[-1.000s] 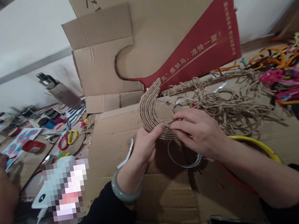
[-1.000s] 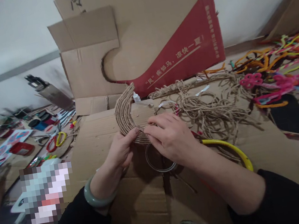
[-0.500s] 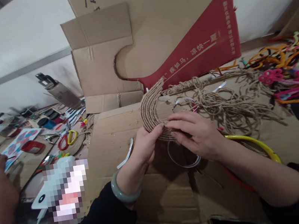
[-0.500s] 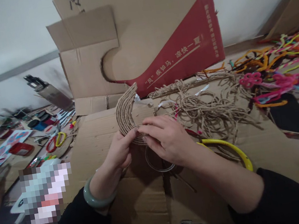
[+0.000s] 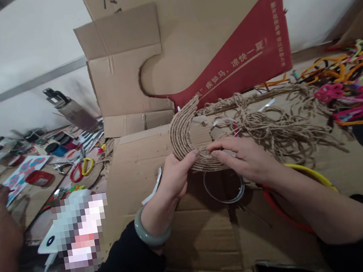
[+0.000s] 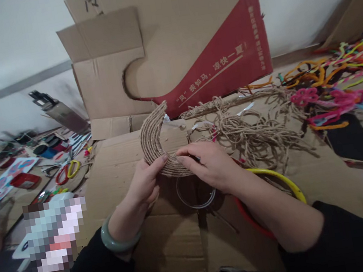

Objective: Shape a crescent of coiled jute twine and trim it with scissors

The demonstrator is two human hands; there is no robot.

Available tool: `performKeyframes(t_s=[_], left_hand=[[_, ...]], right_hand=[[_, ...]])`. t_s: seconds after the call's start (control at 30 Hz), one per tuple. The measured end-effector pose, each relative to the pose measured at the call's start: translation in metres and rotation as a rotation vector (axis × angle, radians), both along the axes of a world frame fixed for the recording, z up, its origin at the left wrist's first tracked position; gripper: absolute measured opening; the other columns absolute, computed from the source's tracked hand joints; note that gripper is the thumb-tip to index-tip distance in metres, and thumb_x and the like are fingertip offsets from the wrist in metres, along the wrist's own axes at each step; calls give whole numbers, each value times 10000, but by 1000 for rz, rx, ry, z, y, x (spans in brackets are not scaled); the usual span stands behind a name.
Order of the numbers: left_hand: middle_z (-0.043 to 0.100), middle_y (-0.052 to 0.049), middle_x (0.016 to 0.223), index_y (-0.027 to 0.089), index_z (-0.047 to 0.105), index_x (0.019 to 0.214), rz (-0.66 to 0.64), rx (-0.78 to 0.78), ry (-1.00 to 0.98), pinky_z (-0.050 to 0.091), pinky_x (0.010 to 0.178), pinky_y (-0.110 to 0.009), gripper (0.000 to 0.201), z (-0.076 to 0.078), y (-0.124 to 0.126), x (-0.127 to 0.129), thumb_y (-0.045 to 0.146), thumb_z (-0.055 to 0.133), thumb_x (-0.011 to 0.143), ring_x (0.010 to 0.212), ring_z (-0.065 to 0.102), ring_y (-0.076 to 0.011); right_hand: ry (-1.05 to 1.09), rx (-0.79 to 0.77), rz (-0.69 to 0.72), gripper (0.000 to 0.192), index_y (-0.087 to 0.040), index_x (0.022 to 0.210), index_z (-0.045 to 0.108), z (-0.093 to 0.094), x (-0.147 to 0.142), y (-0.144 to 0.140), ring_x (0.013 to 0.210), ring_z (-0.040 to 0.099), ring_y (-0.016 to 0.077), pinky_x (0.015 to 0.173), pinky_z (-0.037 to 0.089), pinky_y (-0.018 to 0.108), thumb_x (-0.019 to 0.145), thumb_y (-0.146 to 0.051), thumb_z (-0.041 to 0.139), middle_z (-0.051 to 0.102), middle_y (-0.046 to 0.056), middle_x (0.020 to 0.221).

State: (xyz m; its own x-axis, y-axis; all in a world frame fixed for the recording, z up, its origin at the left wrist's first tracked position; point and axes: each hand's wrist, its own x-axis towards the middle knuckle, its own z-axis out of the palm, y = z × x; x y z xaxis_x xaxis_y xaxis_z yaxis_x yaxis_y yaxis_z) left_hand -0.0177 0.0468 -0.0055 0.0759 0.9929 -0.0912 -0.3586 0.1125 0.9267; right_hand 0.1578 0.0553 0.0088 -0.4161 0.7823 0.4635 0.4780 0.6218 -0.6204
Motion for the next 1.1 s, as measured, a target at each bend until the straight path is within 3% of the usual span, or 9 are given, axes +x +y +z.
performKeyframes(t_s=[0.23,0.47,0.7,0.97,1.1], left_hand=[[741,-75,859,120,720,884,-21,-4,2,510,878,-347,289,0,-1,1,254,777,634,854,679,-194],[713,-45,727,120,707,787,-19,-88,7,487,592,-259,284,-2,-3,4,288,813,584,588,612,-125],[736,-59,805,117,719,844,-31,-90,-37,517,730,-292,295,0,-3,5,220,796,579,703,656,-150],[719,-59,723,108,708,781,-22,-112,-27,517,699,-287,273,1,-3,5,263,805,577,654,647,-150],[722,-68,758,110,717,845,-105,-103,4,514,733,-292,310,2,-5,6,267,802,592,706,662,-164]], right_hand=[[-19,-177,-13,200,-189,783,696,-3,-5,-2,640,611,131,594,437,243,832,-259,516,706,6,715],[73,-224,-65,177,-180,727,658,0,-8,-4,577,552,114,548,398,225,802,-247,512,661,-10,643],[70,-275,-5,244,-176,738,662,-2,-7,-3,587,548,113,563,404,225,854,-295,484,653,-9,649],[70,-369,-9,237,-166,722,658,-5,-7,-2,578,532,114,549,404,227,828,-308,501,630,-9,622],[133,-393,-18,272,-174,742,654,-1,-5,-1,614,560,124,571,426,236,828,-385,505,646,0,663]])
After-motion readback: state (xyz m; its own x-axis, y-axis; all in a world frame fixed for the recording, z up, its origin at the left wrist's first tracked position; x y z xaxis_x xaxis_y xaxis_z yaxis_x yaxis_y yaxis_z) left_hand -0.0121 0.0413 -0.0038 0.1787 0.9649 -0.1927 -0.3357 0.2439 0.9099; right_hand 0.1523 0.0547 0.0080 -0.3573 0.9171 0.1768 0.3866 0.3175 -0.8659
